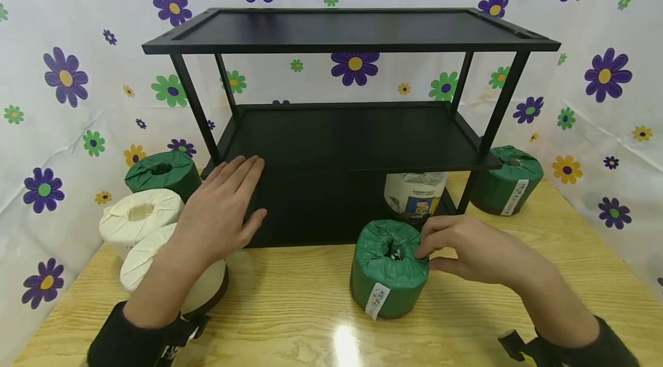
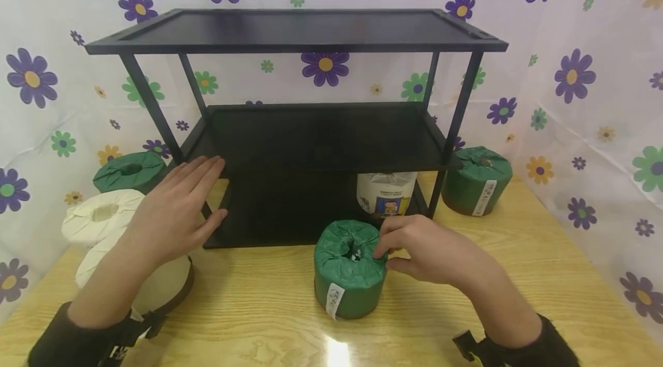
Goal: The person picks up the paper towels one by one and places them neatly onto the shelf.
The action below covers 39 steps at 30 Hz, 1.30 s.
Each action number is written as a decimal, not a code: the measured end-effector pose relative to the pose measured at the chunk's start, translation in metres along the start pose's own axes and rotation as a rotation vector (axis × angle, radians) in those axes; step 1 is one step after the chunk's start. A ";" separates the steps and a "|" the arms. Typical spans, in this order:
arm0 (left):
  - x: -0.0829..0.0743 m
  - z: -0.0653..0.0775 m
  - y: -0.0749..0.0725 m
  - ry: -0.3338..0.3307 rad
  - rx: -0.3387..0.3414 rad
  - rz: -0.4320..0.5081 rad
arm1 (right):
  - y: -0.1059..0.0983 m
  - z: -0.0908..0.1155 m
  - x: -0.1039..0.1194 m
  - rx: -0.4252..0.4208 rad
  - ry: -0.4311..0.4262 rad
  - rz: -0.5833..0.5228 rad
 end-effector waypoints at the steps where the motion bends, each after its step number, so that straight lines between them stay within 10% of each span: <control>1: 0.000 0.000 0.000 0.001 -0.002 0.000 | 0.000 0.000 0.001 -0.001 -0.004 -0.001; 39: -0.003 -0.002 -0.004 0.036 -0.054 -0.064 | 0.004 -0.001 0.025 -0.022 -0.130 -0.107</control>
Point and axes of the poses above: each hand's wrist, its own z-axis away from the middle knuckle, its own y-axis out of the palm, x = y × z, the point moved 9 cm from there along -z, towards the middle knuckle, and after that the axes turned 8 degrees about y, right-handed, at the moved point
